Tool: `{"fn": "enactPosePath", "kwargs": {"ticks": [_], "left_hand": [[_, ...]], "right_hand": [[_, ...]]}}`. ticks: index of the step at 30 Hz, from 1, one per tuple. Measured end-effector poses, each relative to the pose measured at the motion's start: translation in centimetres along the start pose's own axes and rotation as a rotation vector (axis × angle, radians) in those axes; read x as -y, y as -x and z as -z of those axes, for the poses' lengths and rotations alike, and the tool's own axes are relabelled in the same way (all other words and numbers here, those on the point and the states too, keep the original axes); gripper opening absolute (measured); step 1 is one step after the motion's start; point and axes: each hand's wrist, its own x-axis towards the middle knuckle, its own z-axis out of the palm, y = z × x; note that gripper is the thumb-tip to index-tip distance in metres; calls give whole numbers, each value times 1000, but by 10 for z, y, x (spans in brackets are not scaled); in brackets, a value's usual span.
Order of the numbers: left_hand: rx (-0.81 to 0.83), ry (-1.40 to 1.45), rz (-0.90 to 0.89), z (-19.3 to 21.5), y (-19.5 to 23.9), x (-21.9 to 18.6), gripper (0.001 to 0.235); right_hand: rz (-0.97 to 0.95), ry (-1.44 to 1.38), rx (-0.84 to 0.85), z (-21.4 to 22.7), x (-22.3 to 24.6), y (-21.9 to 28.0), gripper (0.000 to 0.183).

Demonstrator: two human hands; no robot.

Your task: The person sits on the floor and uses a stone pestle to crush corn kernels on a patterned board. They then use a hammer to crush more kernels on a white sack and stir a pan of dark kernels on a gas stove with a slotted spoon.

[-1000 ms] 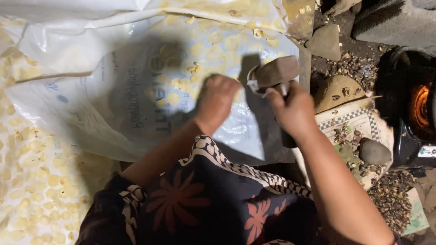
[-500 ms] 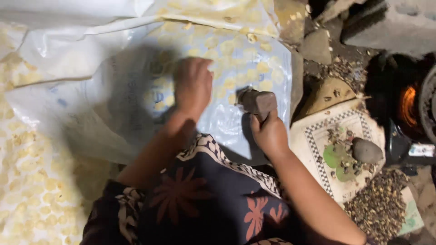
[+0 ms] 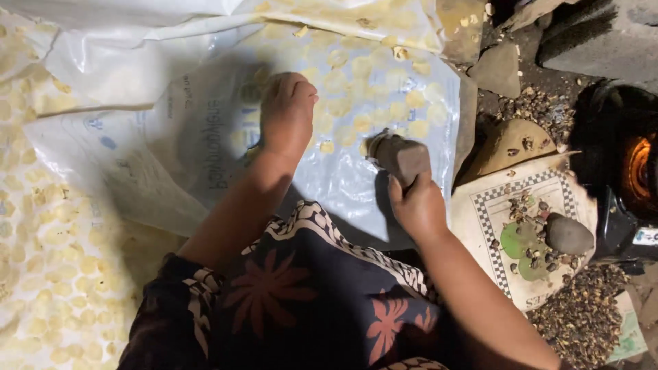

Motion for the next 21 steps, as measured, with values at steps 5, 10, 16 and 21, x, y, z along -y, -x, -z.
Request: {"fn": "enactPosePath", "kwargs": {"ticks": [5,10,16,21], "left_hand": [[-1,-128,-148,8,40,-25,8],[166,218,-69,7,72,-68,28],[182,143,-6,15,58,-81,44],[2,-141,5,45,46,-32,38]], "right_hand": [[-23,-139,113,43,19,-9,49],[98,-485,-56,102,33,9,25],[333,-370,-233,93,95,30,24],[231,-50,63,-18,42,13,41]]}}
